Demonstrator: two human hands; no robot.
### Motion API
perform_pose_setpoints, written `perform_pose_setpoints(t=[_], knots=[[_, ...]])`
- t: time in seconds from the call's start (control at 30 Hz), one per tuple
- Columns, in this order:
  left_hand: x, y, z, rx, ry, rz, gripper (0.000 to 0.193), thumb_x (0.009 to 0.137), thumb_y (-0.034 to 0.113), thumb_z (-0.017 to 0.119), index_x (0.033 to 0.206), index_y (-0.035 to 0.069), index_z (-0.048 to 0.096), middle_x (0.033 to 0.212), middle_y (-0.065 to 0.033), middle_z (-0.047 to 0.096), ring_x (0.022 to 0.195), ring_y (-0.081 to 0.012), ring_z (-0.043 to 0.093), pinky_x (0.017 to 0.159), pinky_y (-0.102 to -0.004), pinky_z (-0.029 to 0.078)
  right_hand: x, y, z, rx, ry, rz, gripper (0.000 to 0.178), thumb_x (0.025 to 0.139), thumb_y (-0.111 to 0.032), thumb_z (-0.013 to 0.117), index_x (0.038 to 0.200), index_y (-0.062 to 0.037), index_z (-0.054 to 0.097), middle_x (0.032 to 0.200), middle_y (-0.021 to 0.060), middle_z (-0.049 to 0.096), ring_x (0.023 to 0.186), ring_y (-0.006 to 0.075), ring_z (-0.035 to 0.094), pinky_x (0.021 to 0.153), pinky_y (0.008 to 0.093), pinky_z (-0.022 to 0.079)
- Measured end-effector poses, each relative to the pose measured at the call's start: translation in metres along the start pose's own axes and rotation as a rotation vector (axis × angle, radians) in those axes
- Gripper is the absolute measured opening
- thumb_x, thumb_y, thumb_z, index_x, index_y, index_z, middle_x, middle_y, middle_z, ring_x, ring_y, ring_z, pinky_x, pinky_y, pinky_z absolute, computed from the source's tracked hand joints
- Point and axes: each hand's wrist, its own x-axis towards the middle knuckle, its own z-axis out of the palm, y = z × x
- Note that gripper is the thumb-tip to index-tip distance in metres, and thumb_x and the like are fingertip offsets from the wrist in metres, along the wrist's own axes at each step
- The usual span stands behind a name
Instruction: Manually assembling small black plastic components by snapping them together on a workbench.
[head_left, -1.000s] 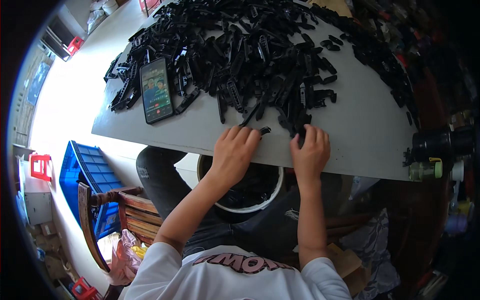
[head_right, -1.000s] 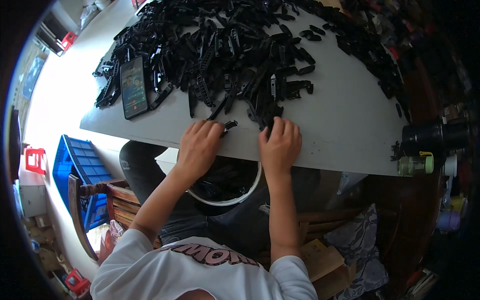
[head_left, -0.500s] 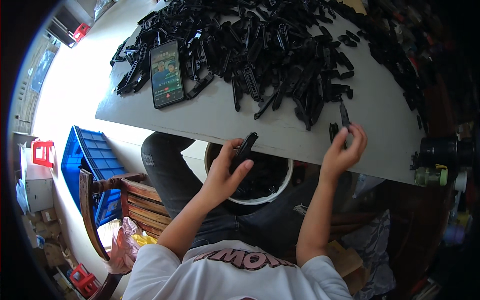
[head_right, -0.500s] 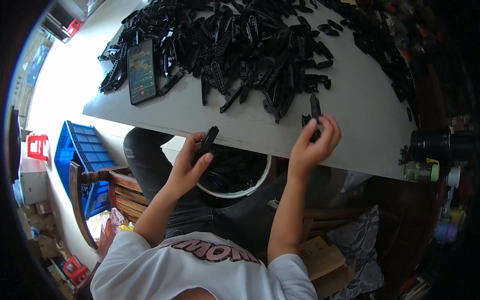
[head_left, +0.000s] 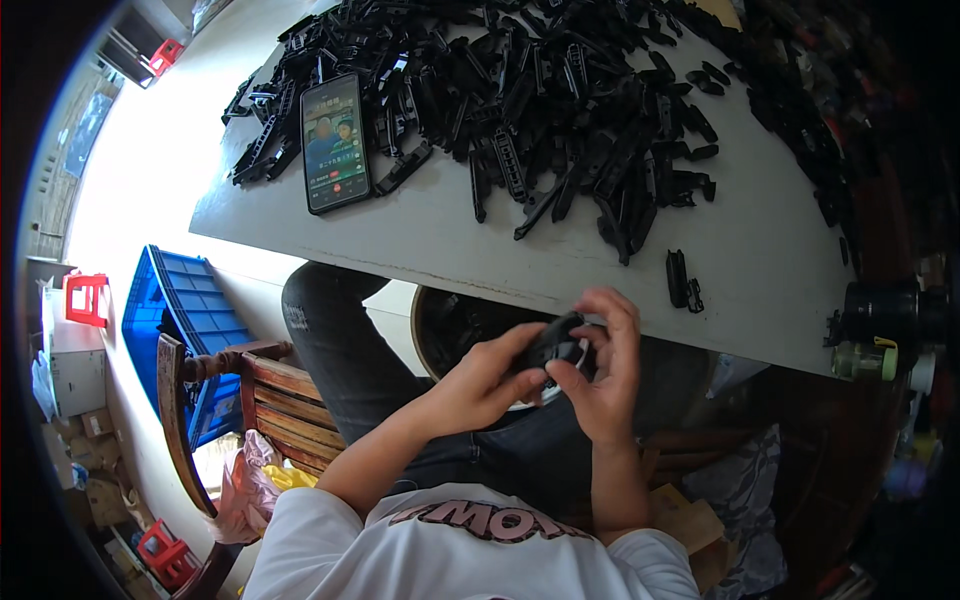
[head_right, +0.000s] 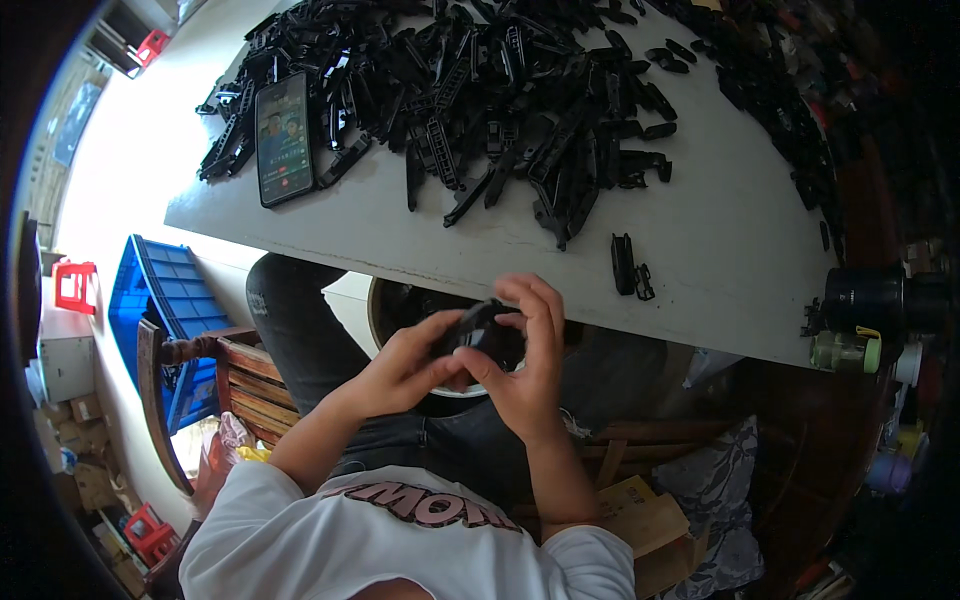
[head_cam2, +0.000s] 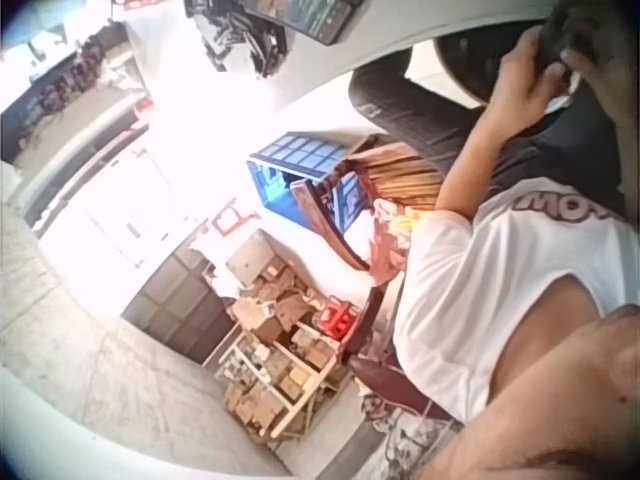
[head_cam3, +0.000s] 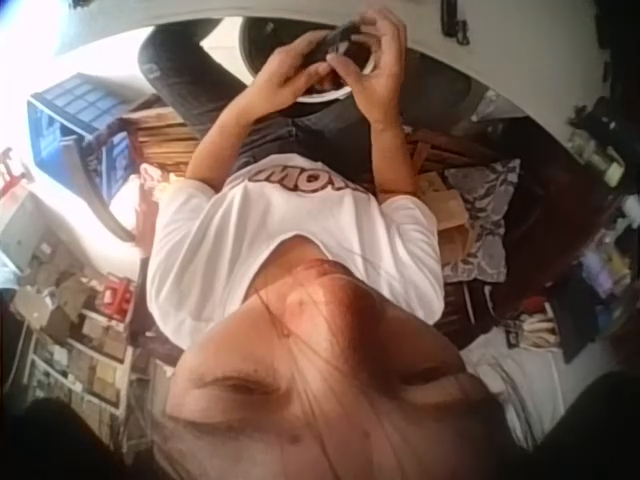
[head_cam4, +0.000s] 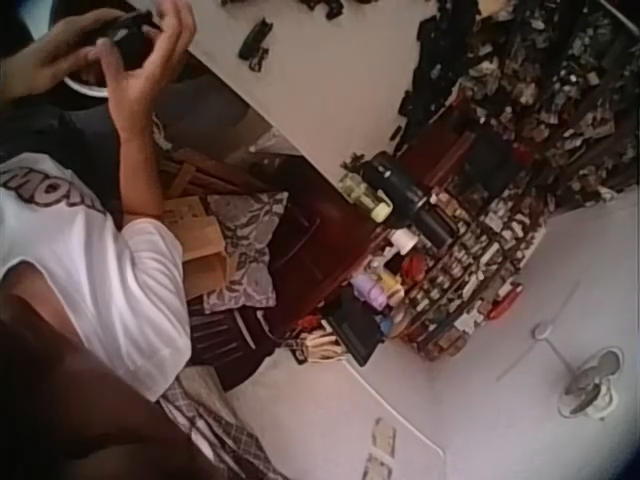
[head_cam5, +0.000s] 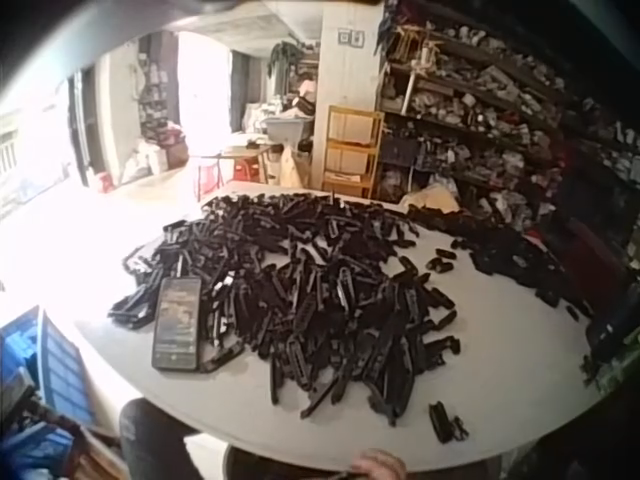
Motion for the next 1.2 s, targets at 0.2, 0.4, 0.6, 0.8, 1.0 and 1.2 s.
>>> perform_pose_setpoints(t=[0.2,0.4,0.6,0.8,1.0,1.2], knots=[[0.002,0.007,0.008,0.137,-0.052,-0.106,0.031,0.086,0.013,0.059,0.111,-0.004,0.051,0.082,-0.0126,0.061,0.076,-0.022,0.065,0.064,-0.0313,0.05,-0.017,0.018,-0.005,0.603,-0.068,0.303,0.023,0.084,-0.012,0.064,0.098,0.0004,0.051,0.097,0.0223,0.064,0.1,0.031,0.06,0.094,0.0405,0.043],[0.05,0.028,-0.015,1.267,0.293,0.485,0.038,0.075,0.019,0.067,0.111,0.011,0.059,0.102,-0.0113,0.054,0.091,-0.0282,0.053,0.076,-0.036,0.044,0.011,0.028,-0.061,-0.003,0.327,0.129,0.023,0.084,-0.011,0.061,0.103,0.001,0.056,0.091,0.011,0.06,0.089,0.0229,0.06,0.08,0.0357,0.046],[0.094,0.02,-0.036,1.544,0.396,0.421,0.022,0.071,0.012,0.066,0.09,0.007,0.056,0.085,-0.0062,0.056,0.081,-0.0214,0.055,0.068,-0.032,0.043,0.034,0.041,-0.077,-1.15,0.192,0.12,0.03,0.077,-0.016,0.068,0.103,-0.0021,0.061,0.106,0.0099,0.051,0.087,0.0302,0.059,0.073,0.0355,0.048],[0.088,0.022,-0.038,1.633,0.431,0.33,0.024,0.065,0.001,0.061,0.085,0.007,0.048,0.069,-0.0047,0.054,0.07,-0.0217,0.057,0.064,-0.0305,0.042,0.034,0.045,-0.078,-1.068,0.315,-0.113,0.023,0.084,-0.014,0.062,0.104,-0.0008,0.06,0.099,0.0118,0.057,0.081,0.0275,0.061,0.069,0.0354,0.049],[0.069,0.022,-0.035,1.632,0.454,0.309,0.026,0.065,-0.001,0.059,0.087,0.006,0.048,0.072,-0.0058,0.054,0.072,-0.0219,0.058,0.062,-0.0304,0.043,0.016,0.027,-0.053,-0.03,0.374,0.134,0.019,0.086,-0.006,0.06,0.103,-0.0002,0.056,0.079,0.004,0.056,0.061,0.0058,0.049,0.05,0.0197,0.038],[0.051,0.024,-0.031,1.39,0.366,0.264,0.024,0.078,0.003,0.055,0.101,0.006,0.05,0.079,-0.0079,0.056,0.073,-0.0219,0.058,0.063,-0.0315,0.044,0.0,0.032,-0.045,0.41,0.263,0.285,0.018,0.084,-0.012,0.063,0.096,0.0,0.057,0.077,0.0034,0.056,0.054,0.0087,0.048,0.05,0.0198,0.037]])
